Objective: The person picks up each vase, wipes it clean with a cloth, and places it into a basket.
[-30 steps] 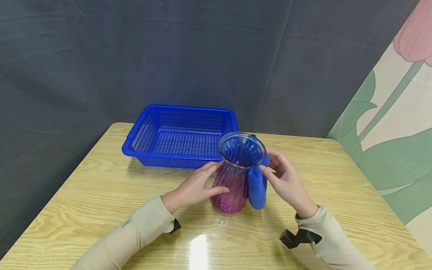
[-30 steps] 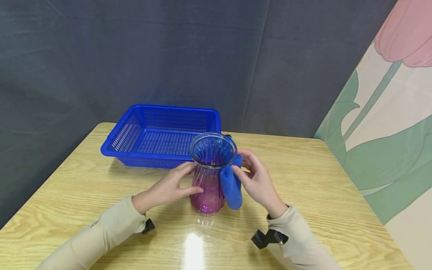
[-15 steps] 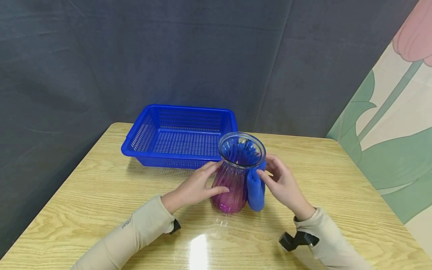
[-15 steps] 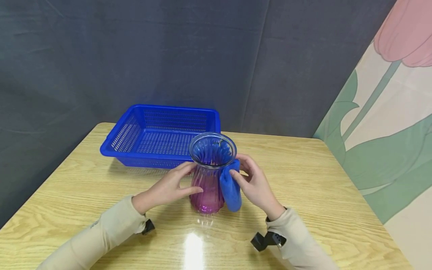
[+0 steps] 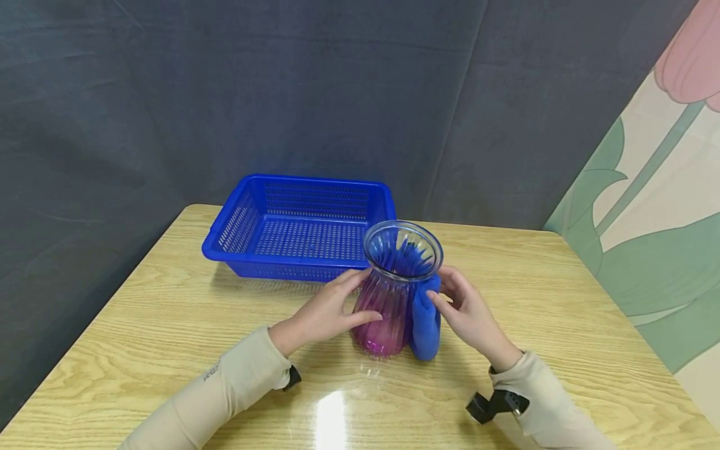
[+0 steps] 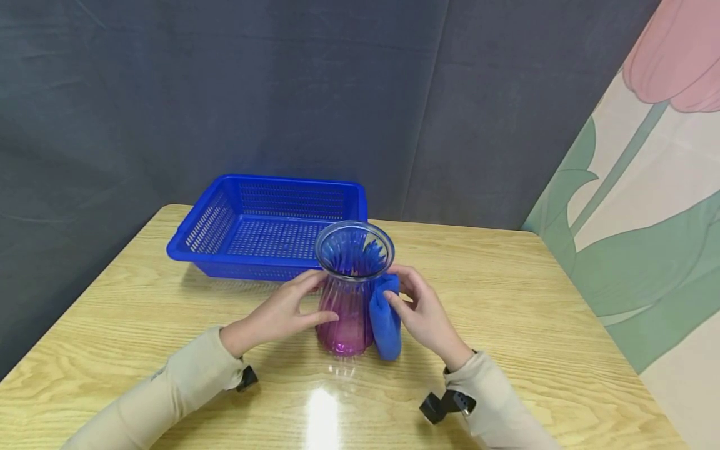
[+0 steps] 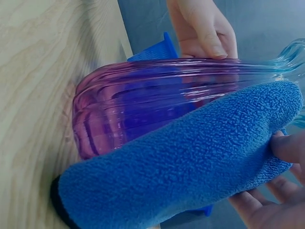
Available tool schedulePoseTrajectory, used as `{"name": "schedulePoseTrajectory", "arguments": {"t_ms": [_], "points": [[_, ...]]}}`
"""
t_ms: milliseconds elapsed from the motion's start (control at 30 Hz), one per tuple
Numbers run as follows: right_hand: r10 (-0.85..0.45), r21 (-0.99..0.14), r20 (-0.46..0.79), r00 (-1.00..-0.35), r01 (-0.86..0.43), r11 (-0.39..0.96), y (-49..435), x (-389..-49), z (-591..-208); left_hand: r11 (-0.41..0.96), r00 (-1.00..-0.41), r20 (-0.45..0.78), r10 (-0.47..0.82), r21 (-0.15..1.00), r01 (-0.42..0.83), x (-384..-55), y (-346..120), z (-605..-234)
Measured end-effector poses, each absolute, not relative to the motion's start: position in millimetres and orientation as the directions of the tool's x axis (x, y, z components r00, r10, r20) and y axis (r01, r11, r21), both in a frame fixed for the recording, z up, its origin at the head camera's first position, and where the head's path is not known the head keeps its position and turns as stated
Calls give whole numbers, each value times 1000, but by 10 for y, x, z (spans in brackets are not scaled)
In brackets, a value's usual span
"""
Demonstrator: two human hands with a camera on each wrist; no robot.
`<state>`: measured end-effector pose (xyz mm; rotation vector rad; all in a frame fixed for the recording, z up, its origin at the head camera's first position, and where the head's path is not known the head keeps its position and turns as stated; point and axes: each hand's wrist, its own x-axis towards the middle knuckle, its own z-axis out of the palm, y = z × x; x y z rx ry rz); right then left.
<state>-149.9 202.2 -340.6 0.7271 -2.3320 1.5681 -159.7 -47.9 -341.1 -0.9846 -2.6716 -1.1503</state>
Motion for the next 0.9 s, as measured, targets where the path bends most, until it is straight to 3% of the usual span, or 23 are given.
{"name": "schedulePoseTrajectory", "arguments": {"t_ms": [900], "points": [[-220,-763,452,-864,-503,406,2010,-1481,-3261,511,-792,309,527,629,585,-1605,-471,-3429]]}}
